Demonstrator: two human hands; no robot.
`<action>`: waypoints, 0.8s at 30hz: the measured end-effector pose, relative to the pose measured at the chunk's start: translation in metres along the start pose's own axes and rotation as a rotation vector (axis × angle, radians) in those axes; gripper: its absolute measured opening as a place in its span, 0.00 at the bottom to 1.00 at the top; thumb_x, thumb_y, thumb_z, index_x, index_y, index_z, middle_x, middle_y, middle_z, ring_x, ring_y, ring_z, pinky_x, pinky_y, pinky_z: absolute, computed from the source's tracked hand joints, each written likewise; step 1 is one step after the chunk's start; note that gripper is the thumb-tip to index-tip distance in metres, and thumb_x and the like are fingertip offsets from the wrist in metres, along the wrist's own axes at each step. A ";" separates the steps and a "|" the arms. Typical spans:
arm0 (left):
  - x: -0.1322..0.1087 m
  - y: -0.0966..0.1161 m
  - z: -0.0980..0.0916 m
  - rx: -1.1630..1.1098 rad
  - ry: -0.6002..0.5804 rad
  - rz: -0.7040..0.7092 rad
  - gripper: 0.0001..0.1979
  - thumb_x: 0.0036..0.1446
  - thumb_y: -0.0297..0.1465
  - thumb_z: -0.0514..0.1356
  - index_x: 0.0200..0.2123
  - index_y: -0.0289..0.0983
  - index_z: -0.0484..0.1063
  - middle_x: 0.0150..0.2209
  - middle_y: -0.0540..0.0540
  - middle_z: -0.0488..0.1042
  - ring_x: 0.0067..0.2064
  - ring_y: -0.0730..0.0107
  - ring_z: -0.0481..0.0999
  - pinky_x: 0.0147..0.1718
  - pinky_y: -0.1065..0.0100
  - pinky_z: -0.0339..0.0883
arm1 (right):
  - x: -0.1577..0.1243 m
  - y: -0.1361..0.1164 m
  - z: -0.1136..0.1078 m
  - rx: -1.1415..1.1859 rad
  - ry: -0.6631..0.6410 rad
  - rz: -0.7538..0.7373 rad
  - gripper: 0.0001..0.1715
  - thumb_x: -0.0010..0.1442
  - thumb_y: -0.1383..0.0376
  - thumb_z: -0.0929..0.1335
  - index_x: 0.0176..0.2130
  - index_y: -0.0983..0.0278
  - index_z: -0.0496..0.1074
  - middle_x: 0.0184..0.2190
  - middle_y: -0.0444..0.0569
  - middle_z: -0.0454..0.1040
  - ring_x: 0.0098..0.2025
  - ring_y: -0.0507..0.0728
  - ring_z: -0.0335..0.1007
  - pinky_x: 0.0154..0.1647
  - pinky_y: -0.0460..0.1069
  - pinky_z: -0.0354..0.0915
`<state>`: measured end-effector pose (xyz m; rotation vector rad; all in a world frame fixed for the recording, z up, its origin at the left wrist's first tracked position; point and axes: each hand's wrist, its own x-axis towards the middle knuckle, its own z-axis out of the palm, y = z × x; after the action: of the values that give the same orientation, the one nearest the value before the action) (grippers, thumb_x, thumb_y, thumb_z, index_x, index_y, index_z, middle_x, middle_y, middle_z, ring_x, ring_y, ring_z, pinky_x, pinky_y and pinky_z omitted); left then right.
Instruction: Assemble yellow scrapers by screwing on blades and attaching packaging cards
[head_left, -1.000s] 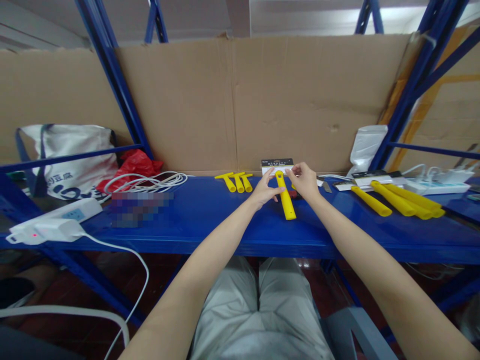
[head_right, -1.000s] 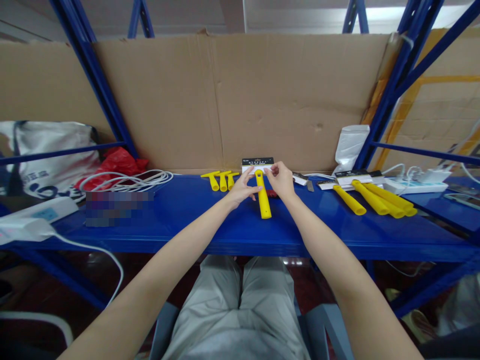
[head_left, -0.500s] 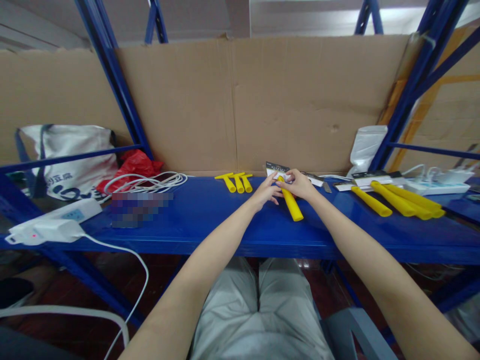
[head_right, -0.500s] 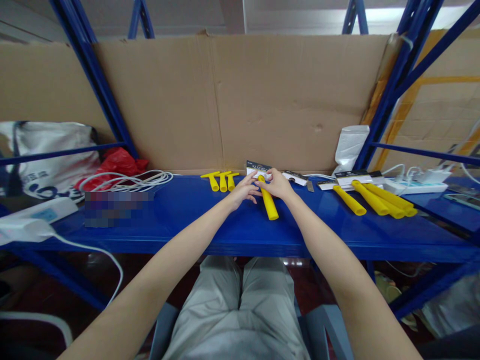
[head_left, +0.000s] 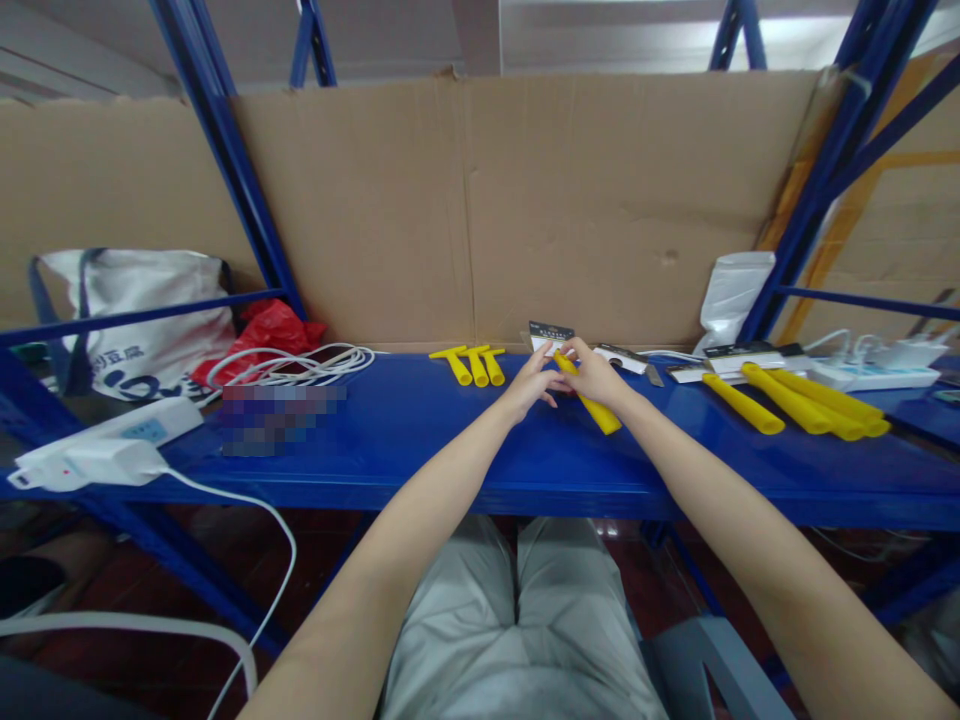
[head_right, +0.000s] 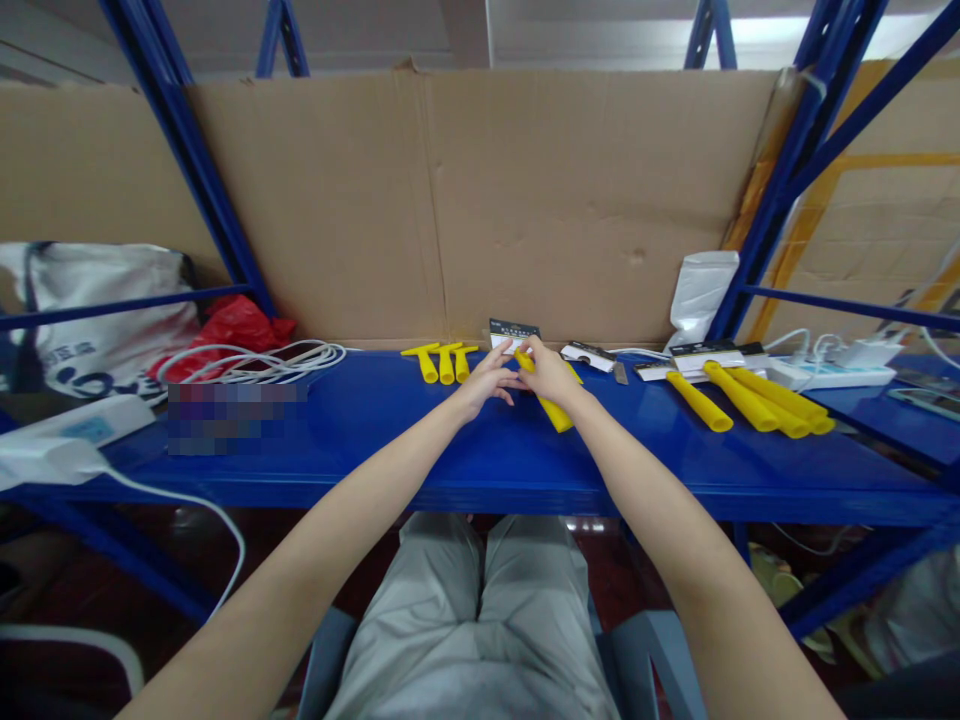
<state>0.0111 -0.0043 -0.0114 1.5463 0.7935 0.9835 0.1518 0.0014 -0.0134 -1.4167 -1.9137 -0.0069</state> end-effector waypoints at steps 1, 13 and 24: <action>0.001 -0.001 0.000 -0.003 0.003 0.009 0.42 0.51 0.21 0.53 0.66 0.52 0.41 0.65 0.43 0.52 0.35 0.73 0.78 0.17 0.80 0.63 | 0.000 0.000 0.000 -0.006 0.005 -0.010 0.21 0.50 0.69 0.66 0.46 0.63 0.65 0.42 0.53 0.75 0.37 0.57 0.72 0.39 0.50 0.65; -0.002 0.002 0.002 0.022 0.013 0.050 0.41 0.51 0.20 0.53 0.65 0.52 0.42 0.65 0.42 0.52 0.31 0.77 0.77 0.17 0.80 0.62 | 0.002 0.005 -0.005 -0.121 0.030 -0.123 0.24 0.53 0.72 0.61 0.48 0.61 0.71 0.46 0.49 0.75 0.47 0.58 0.71 0.51 0.52 0.63; 0.000 0.000 0.002 0.150 0.132 0.051 0.33 0.54 0.21 0.54 0.62 0.45 0.52 0.60 0.40 0.61 0.29 0.80 0.76 0.16 0.82 0.60 | 0.012 0.060 -0.065 -0.452 0.127 0.224 0.24 0.56 0.68 0.62 0.52 0.63 0.70 0.44 0.56 0.74 0.46 0.62 0.70 0.46 0.54 0.64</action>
<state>0.0127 -0.0053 -0.0112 1.6491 0.9430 1.0930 0.2359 0.0079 0.0158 -1.8734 -1.7034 -0.4364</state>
